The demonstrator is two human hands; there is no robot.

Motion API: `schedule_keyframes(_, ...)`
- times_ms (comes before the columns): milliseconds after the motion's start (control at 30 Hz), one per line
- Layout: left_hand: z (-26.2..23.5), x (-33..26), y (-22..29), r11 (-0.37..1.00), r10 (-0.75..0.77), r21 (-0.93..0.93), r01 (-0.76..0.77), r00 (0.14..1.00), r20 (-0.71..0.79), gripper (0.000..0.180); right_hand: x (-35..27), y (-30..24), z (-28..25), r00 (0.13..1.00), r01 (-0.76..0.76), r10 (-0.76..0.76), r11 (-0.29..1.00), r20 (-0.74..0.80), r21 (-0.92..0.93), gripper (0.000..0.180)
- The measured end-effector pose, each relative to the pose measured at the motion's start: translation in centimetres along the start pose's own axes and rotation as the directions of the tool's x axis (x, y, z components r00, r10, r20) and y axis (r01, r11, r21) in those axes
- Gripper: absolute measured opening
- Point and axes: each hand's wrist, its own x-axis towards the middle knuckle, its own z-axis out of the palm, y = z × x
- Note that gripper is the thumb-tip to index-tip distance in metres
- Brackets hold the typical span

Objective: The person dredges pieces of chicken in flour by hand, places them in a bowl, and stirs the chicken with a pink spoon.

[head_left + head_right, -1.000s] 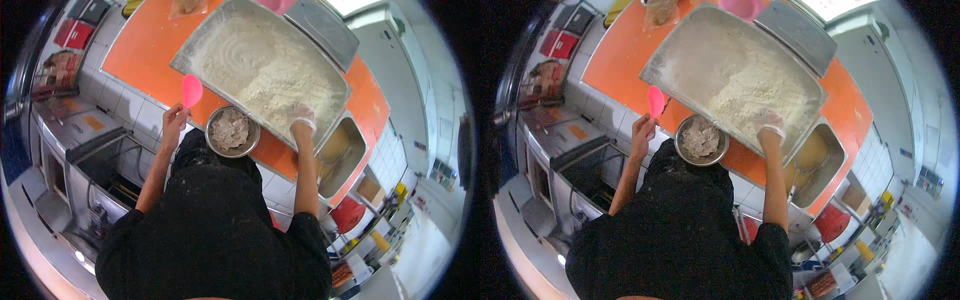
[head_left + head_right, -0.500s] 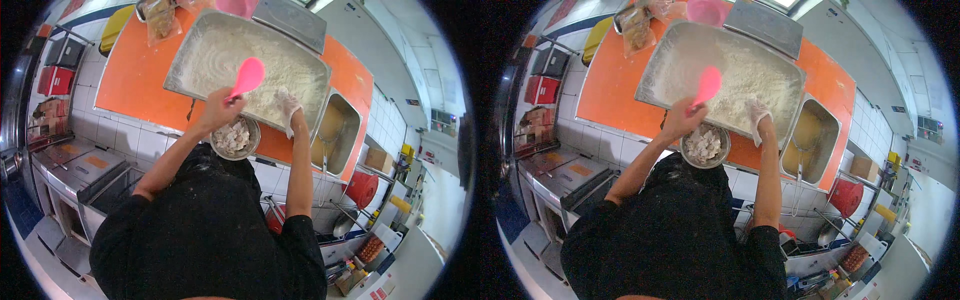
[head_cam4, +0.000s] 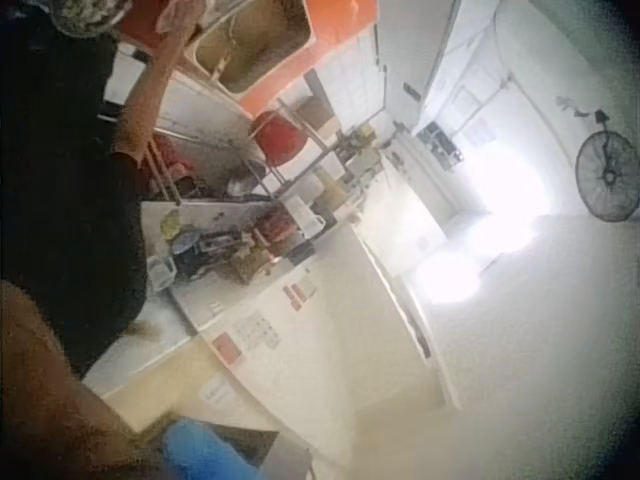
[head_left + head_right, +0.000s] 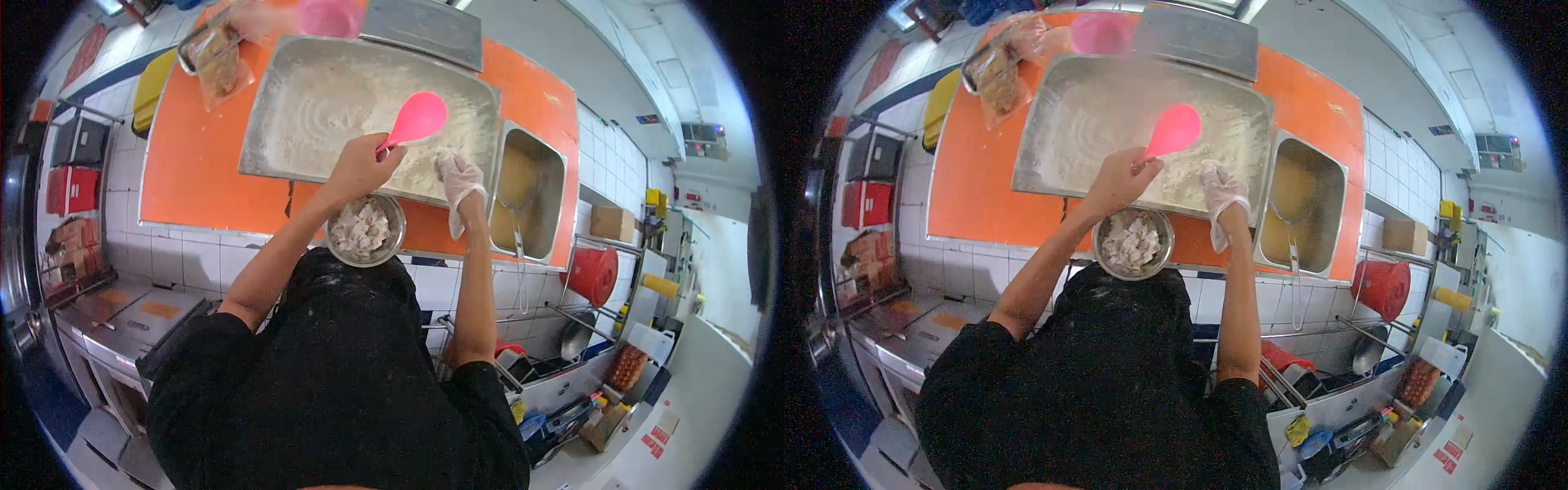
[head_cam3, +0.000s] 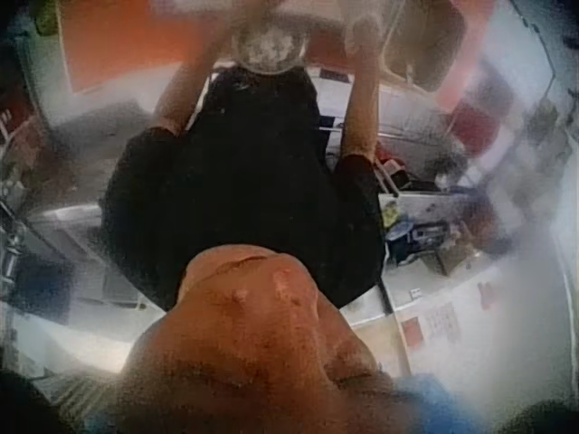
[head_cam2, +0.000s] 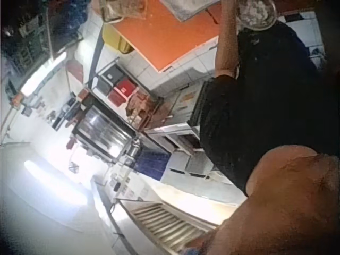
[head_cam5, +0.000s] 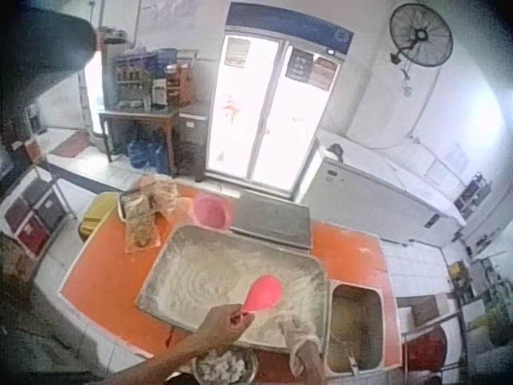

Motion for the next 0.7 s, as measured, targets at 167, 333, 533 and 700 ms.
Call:
schedule_keyframes(167,2.5,1.5,0.9,0.994,0.085,-0.057,-0.088,0.995,-0.056,0.032,-2.5,0.4,-2.6,0.988,0.079,-0.073,0.996,-0.137,0.035,0.030)
schedule_keyframes(333,5.1,3.1,3.4,0.988,0.116,0.106,-0.113,0.993,-0.019,0.029,-7.6,-0.5,-7.5,0.988,-0.052,0.070,0.990,-0.136,0.133,0.029)
schedule_keyframes(533,9.7,3.4,5.2,0.991,0.114,0.059,-0.116,0.993,0.036,0.026,-10.6,3.8,-14.4,0.976,0.059,-0.041,0.995,-0.214,0.078,0.026)
schedule_keyframes(700,11.0,3.1,5.7,0.994,0.065,0.076,-0.073,0.993,0.100,0.024,-15.4,3.7,-21.5,0.892,-0.192,0.047,0.939,-0.449,-0.285,0.039)
